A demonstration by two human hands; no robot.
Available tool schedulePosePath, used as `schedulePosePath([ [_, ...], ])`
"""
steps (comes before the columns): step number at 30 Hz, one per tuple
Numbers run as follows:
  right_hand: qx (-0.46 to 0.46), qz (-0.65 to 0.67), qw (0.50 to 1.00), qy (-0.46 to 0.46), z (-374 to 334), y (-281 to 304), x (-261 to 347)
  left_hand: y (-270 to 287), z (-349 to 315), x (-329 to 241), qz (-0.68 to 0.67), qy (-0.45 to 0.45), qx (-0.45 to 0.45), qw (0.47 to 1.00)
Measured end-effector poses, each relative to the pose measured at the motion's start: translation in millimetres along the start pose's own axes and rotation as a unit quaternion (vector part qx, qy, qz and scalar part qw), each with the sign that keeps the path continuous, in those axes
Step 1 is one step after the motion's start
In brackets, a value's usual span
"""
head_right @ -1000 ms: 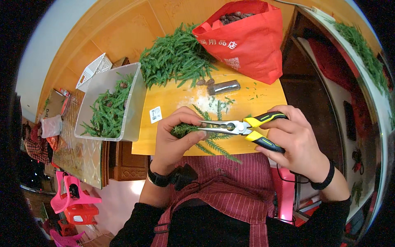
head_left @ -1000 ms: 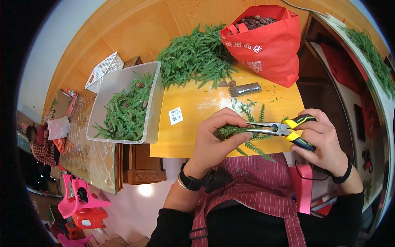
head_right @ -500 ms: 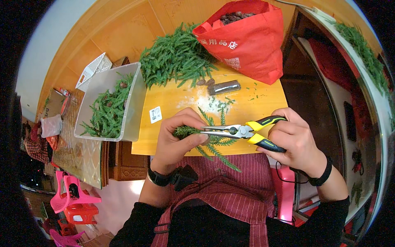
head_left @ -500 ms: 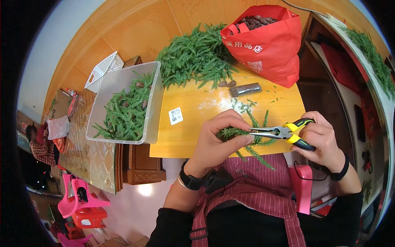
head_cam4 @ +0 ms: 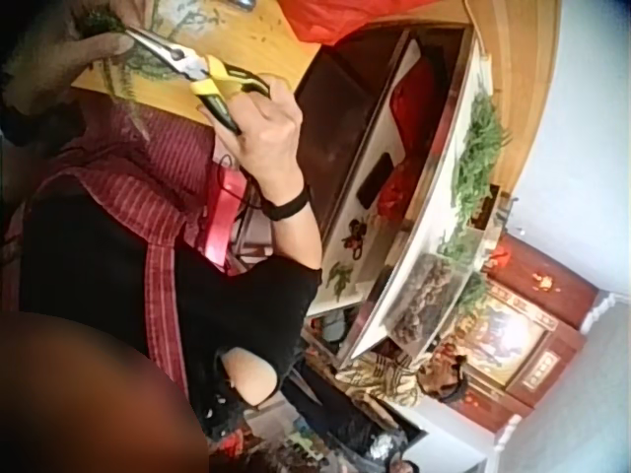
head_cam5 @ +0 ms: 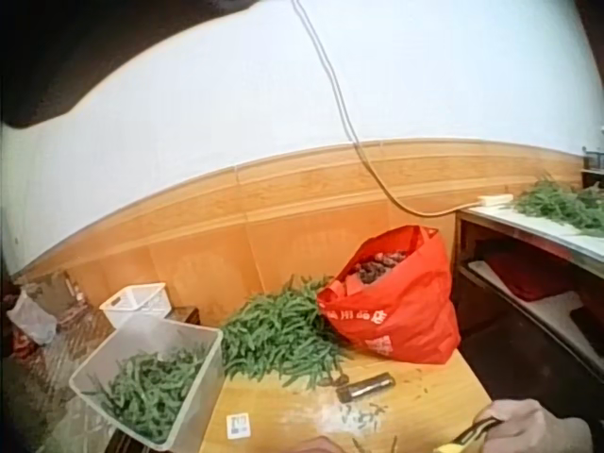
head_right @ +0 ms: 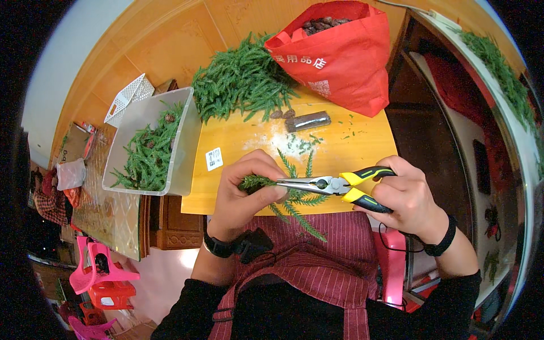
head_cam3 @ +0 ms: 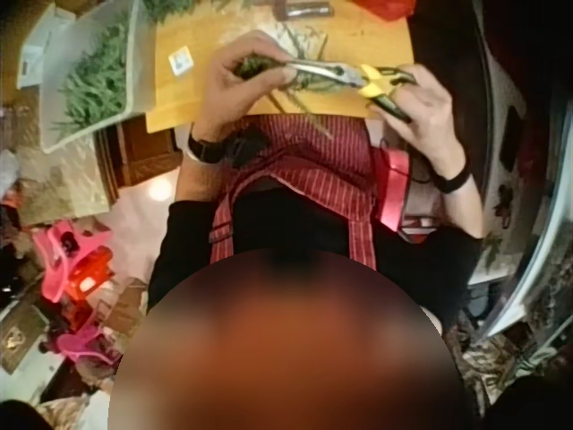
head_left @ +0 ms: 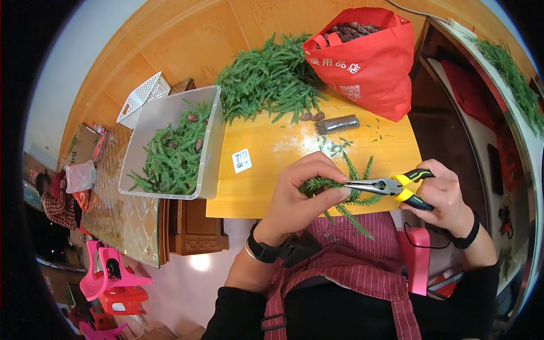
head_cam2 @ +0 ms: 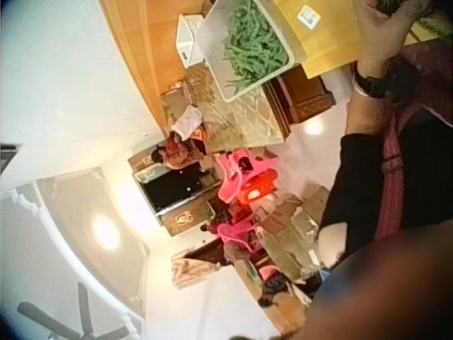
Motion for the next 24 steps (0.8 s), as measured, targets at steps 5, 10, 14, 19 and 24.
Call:
schedulePosePath([
  [5,0.042,0.040,0.997,-0.051,3.4,1.1,2.4,-0.2,-2.0,3.0,0.023,-0.007,-0.019,1.000],
  [10,0.013,0.010,0.999,-0.037,2.7,0.9,1.8,-1.1,-1.0,2.2,0.036,-0.006,-0.016,0.999],
  [14,0.022,0.028,0.998,-0.044,1.8,0.0,-0.2,-0.6,-0.5,1.2,0.036,-0.007,-0.004,0.999],
  [19,0.031,-0.003,0.999,-0.025,1.3,1.4,0.8,-0.8,-1.3,-1.9,0.033,0.005,-0.002,0.999],
  [24,0.026,0.005,1.000,-0.016,-1.4,1.9,1.4,-0.9,0.4,-2.5,0.028,0.005,0.020,0.999],
])
Point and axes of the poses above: each hand's wrist, its own z-axis towards the middle knuckle, its own y-axis out of the back of the hand, x = y × z, the point moved 1 cm from there along z, towards the middle knuckle, and after that the axes turned 4 degrees about z, right-handed, at the moved point
